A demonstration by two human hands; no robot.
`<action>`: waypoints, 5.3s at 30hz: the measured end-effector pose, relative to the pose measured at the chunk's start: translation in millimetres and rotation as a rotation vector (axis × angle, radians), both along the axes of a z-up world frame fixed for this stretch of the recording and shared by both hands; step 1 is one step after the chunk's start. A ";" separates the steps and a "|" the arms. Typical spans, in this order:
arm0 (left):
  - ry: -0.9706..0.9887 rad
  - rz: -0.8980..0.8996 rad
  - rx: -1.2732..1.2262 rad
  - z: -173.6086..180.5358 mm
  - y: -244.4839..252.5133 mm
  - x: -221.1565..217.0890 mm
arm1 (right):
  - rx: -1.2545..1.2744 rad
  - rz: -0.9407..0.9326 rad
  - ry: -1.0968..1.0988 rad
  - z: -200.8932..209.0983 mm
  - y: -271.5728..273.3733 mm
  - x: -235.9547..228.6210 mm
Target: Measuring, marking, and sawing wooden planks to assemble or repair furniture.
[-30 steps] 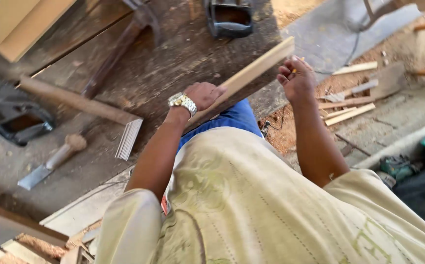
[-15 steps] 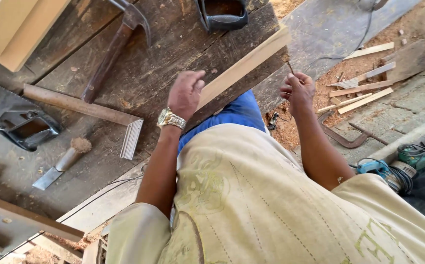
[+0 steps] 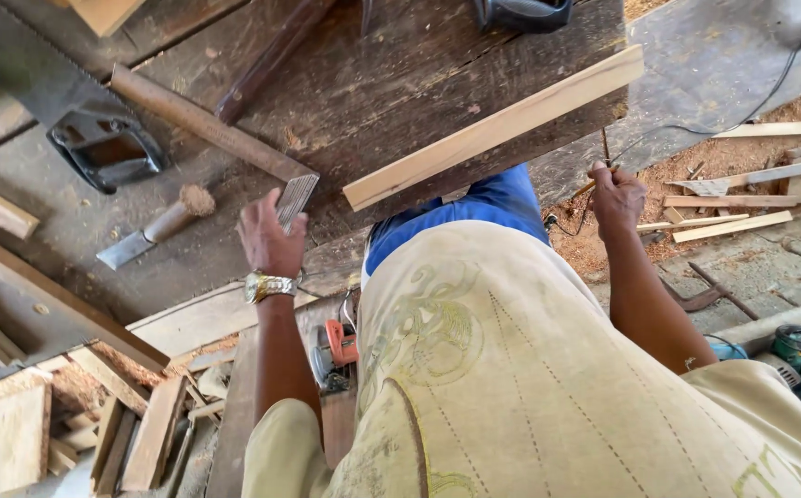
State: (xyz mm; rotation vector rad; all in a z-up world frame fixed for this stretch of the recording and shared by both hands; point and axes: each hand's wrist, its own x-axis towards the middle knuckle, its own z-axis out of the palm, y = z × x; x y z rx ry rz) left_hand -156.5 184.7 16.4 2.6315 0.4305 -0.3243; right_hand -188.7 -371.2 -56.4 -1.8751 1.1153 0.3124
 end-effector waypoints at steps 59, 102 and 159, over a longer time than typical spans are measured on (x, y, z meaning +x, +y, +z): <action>0.055 -0.740 0.108 16.2 -478.0 88.0 | 0.872 0.141 -0.221 -8.1 -114.2 77.0; 0.152 -0.784 0.264 5.3 -496.4 91.6 | 0.577 0.250 -0.377 -9.7 -122.7 90.0; 0.190 -0.785 0.275 5.0 -494.5 97.1 | 0.070 0.937 -0.470 87.5 -155.3 140.9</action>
